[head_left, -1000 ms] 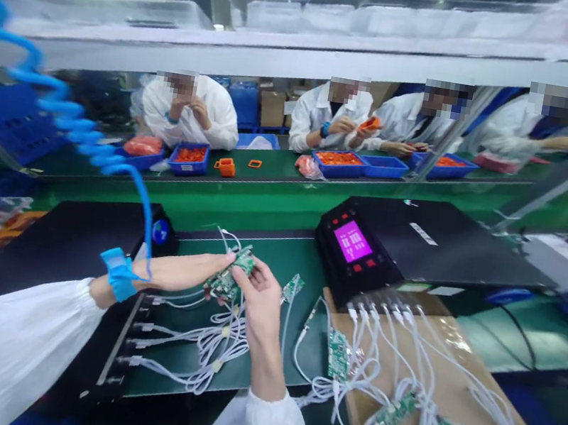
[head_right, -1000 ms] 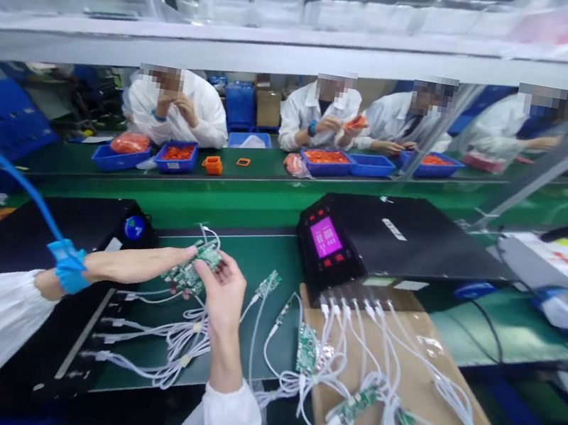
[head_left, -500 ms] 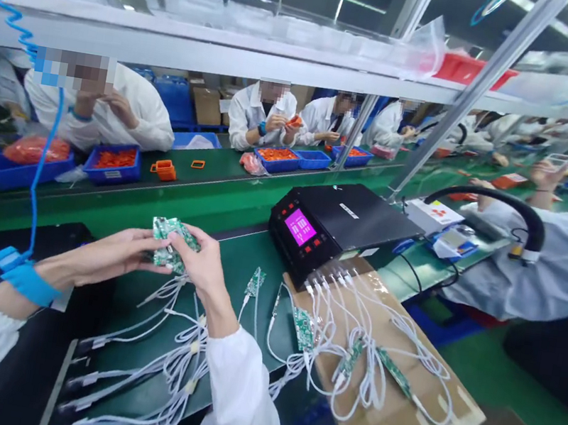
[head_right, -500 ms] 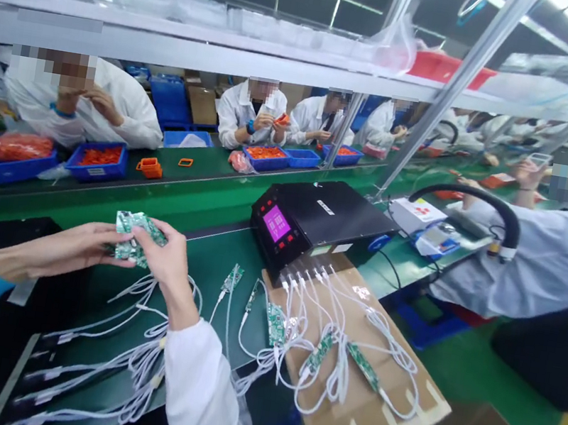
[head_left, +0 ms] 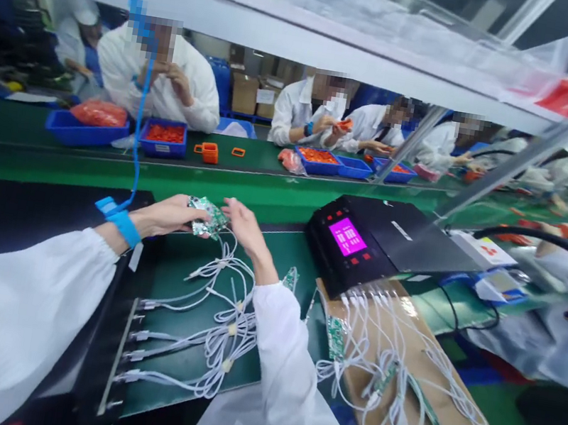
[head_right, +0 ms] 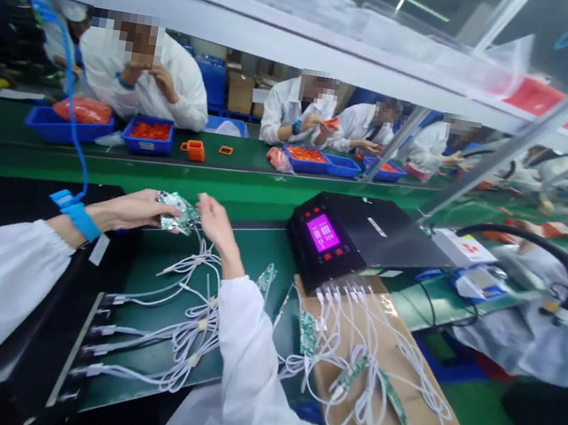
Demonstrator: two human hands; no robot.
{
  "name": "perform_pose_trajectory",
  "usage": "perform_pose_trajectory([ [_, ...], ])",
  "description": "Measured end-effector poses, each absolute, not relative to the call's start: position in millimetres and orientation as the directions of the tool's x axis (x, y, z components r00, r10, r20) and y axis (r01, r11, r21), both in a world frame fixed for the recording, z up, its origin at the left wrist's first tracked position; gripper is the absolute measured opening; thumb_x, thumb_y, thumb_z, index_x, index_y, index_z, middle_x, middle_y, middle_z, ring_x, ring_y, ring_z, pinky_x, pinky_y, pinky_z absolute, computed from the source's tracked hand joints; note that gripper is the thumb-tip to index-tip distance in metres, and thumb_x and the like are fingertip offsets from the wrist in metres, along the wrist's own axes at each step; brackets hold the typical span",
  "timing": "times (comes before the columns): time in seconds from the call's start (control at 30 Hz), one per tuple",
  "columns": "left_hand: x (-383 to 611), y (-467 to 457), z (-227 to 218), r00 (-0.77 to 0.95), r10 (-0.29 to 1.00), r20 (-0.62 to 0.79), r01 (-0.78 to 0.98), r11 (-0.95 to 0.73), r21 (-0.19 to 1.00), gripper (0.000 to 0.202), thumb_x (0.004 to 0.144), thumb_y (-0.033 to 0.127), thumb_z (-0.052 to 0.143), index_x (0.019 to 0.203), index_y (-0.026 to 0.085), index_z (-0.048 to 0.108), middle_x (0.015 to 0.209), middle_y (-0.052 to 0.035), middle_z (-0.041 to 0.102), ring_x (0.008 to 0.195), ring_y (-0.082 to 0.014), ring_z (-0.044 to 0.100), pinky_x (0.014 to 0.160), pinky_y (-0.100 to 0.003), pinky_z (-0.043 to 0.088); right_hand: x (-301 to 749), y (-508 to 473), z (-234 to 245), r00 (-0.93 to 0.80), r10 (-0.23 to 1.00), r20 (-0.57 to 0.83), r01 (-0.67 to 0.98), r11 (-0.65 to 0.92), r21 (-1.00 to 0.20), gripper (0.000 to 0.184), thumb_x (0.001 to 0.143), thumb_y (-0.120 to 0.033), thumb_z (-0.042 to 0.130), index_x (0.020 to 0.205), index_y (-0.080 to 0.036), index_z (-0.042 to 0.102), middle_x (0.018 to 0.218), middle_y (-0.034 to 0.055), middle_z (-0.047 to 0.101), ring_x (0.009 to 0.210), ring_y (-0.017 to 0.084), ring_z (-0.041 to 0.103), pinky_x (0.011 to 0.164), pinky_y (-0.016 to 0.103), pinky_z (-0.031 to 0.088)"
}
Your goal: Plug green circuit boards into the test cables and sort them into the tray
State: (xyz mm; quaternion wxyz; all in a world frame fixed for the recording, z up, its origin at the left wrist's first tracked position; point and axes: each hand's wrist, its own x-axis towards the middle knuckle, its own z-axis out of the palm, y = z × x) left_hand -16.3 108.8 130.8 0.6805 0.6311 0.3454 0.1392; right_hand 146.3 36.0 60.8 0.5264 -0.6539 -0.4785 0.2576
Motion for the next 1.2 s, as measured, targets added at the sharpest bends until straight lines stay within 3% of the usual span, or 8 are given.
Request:
perform_pose_trajectory([
  [0.07, -17, 110, 130, 0.672, 0.676, -0.303, 0.282, 0.145, 0.948, 0.027, 0.061, 0.018, 0.090, 0.081, 0.009, 0.073, 0.083, -0.0105, 0.077, 0.074, -0.0219, 0.073, 0.071, -0.031, 0.063, 153, 36, 56, 0.493, 0.859, 0.139, 0.570, -0.198, -0.798, 0.045, 0.112, -0.036, 0.033, 0.121, -0.013, 0.070, 0.118, 0.0135, 0.075, 0.108, 0.019, 0.070, 0.098, 0.032, 0.050],
  [0.13, -17, 113, 126, 0.610, 0.740, -0.283, 0.323, 0.094, 0.942, 0.024, 0.064, 0.018, 0.089, 0.079, 0.009, 0.072, 0.079, -0.0099, 0.077, 0.069, -0.0207, 0.072, 0.066, -0.030, 0.060, 153, 38, 47, 0.505, 0.854, 0.127, 0.673, -0.298, -0.677, 0.028, 0.106, -0.031, 0.052, 0.111, -0.013, 0.073, 0.113, 0.0150, 0.075, 0.109, 0.023, 0.068, 0.101, 0.036, 0.048],
  [0.2, -17, 116, 121, 0.565, 0.788, -0.243, 0.350, 0.038, 0.936, 0.023, 0.066, 0.018, 0.089, 0.078, 0.010, 0.070, 0.074, -0.0085, 0.075, 0.063, -0.0196, 0.069, 0.061, -0.029, 0.058, 148, 42, 35, 0.483, 0.867, 0.122, 0.705, -0.303, -0.641, 0.021, 0.096, -0.026, 0.070, 0.112, -0.013, 0.073, 0.121, 0.0181, 0.071, 0.120, 0.028, 0.062, 0.108, 0.042, 0.044],
  [0.3, -17, 122, 114, 0.539, 0.819, -0.195, 0.347, -0.005, 0.938, 0.023, 0.068, 0.023, 0.088, 0.074, 0.012, 0.069, 0.071, -0.0070, 0.073, 0.059, -0.0196, 0.067, 0.057, -0.030, 0.057, 139, 51, 20, 0.443, 0.888, 0.125, 0.741, -0.285, -0.608, 0.041, 0.087, -0.020, 0.079, 0.126, -0.014, 0.068, 0.136, 0.0212, 0.064, 0.132, 0.033, 0.054, 0.114, 0.048, 0.038],
  [0.47, -19, 130, 111, 0.497, 0.862, -0.098, 0.324, -0.080, 0.943, 0.028, 0.067, 0.035, 0.089, 0.070, 0.014, 0.070, 0.069, -0.0060, 0.072, 0.058, -0.0203, 0.066, 0.052, -0.028, 0.053, 141, 59, 16, 0.366, 0.927, 0.077, 0.727, -0.234, -0.645, 0.015, 0.091, -0.011, 0.068, 0.103, -0.015, 0.076, 0.115, 0.0179, 0.074, 0.113, 0.030, 0.068, 0.101, 0.040, 0.049],
  [0.7, -21, 137, 109, 0.442, 0.897, 0.021, 0.341, -0.190, 0.921, 0.032, 0.079, 0.035, 0.081, 0.100, 0.012, 0.075, 0.089, -0.0083, 0.077, 0.077, -0.0216, 0.071, 0.061, -0.025, 0.057, 143, 40, 18, 0.349, 0.913, 0.212, 0.585, -0.035, -0.810, 0.015, 0.100, -0.025, 0.059, 0.110, -0.020, 0.069, 0.104, 0.0050, 0.075, 0.084, 0.014, 0.072, 0.079, 0.024, 0.056],
  [0.83, -18, 126, 117, 0.499, 0.866, 0.037, 0.209, -0.162, 0.964, 0.072, 0.077, 0.024, 0.084, 0.143, 0.024, 0.056, 0.094, -0.0027, 0.074, 0.076, -0.0186, 0.072, 0.062, -0.028, 0.063, 135, 32, 13, 0.432, 0.846, 0.312, 0.270, 0.208, -0.940, 0.017, 0.094, -0.031, 0.062, 0.106, -0.020, 0.066, 0.085, 0.0004, 0.069, 0.075, 0.013, 0.066, 0.073, 0.025, 0.054],
  [1.2, -17, 117, 121, 0.668, 0.744, -0.005, 0.076, -0.061, 0.995, 0.053, 0.067, 0.046, 0.092, 0.101, 0.017, 0.064, 0.090, -0.0052, 0.074, 0.078, -0.0233, 0.076, 0.069, -0.037, 0.068, 142, 18, 16, 0.463, 0.833, 0.303, 0.035, 0.324, -0.945, 0.042, 0.083, -0.059, 0.074, 0.097, -0.019, 0.075, 0.087, 0.0033, 0.073, 0.083, 0.016, 0.067, 0.081, 0.030, 0.053],
])
